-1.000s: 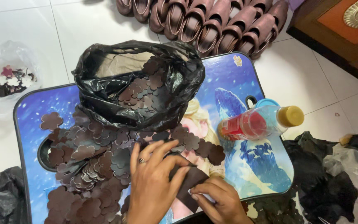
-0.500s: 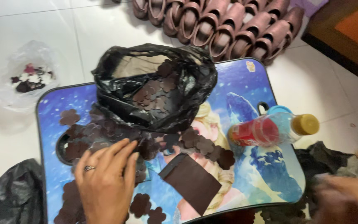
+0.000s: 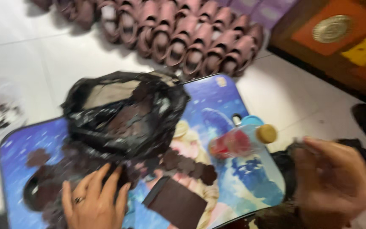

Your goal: The person repeatedly rubs small flower-shaped brown leather pieces against a rectangular sanding block on a table. The person picks up each piece, rubs it on the block, and places it into a black plastic bag. The process is repeated continuously throughout the clip.

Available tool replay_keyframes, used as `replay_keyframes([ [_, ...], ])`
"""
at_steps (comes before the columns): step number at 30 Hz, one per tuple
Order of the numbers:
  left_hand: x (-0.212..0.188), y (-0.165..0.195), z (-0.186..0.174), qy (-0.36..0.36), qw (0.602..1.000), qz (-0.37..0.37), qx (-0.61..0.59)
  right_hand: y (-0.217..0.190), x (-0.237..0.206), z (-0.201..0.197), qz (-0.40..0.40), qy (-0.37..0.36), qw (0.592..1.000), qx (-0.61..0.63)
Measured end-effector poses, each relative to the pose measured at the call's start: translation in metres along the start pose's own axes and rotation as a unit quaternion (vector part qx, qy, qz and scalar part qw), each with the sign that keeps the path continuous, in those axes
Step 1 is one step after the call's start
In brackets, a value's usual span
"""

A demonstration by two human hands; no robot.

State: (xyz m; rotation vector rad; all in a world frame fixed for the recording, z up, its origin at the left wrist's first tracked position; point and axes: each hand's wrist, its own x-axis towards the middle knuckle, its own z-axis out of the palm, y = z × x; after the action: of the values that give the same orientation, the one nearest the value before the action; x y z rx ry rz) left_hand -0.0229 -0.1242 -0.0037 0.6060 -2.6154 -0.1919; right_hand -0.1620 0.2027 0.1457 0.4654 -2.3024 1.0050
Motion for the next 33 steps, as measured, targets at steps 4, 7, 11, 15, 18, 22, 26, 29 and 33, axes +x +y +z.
replay_keyframes([
  [4,-0.007,-0.013,0.034,-0.026,0.999,0.023,0.033,-0.018,0.020,0.006,-0.033,0.023,0.999,-0.015],
  [7,-0.010,-0.028,0.049,-0.053,0.998,0.013,0.017,-0.030,0.033,0.009,-0.046,0.009,0.998,-0.044],
  [11,-0.013,-0.038,0.052,-0.082,0.996,-0.010,-0.024,-0.042,0.040,0.019,-0.094,-0.022,0.993,-0.071],
  [15,-0.017,-0.024,0.037,0.005,0.989,-0.008,-0.147,-0.029,0.034,0.029,-0.108,-0.063,0.990,-0.059],
  [18,-0.022,-0.002,0.025,0.007,0.981,0.100,-0.168,-0.011,0.023,0.037,-0.170,-0.054,0.983,-0.043],
  [22,-0.042,0.037,0.029,-0.043,0.971,0.172,-0.162,0.015,0.008,0.050,-0.047,0.022,0.996,0.066],
  [26,-0.065,0.040,0.049,-0.040,0.969,0.147,-0.194,0.046,0.003,0.049,0.086,0.087,0.924,0.363],
  [29,-0.081,0.034,0.071,-0.038,0.981,0.089,-0.166,0.068,-0.002,0.050,0.214,0.104,0.840,0.488],
  [33,-0.093,0.023,0.096,-0.042,0.988,0.106,-0.104,0.083,-0.017,0.057,0.368,0.078,0.759,0.532],
])
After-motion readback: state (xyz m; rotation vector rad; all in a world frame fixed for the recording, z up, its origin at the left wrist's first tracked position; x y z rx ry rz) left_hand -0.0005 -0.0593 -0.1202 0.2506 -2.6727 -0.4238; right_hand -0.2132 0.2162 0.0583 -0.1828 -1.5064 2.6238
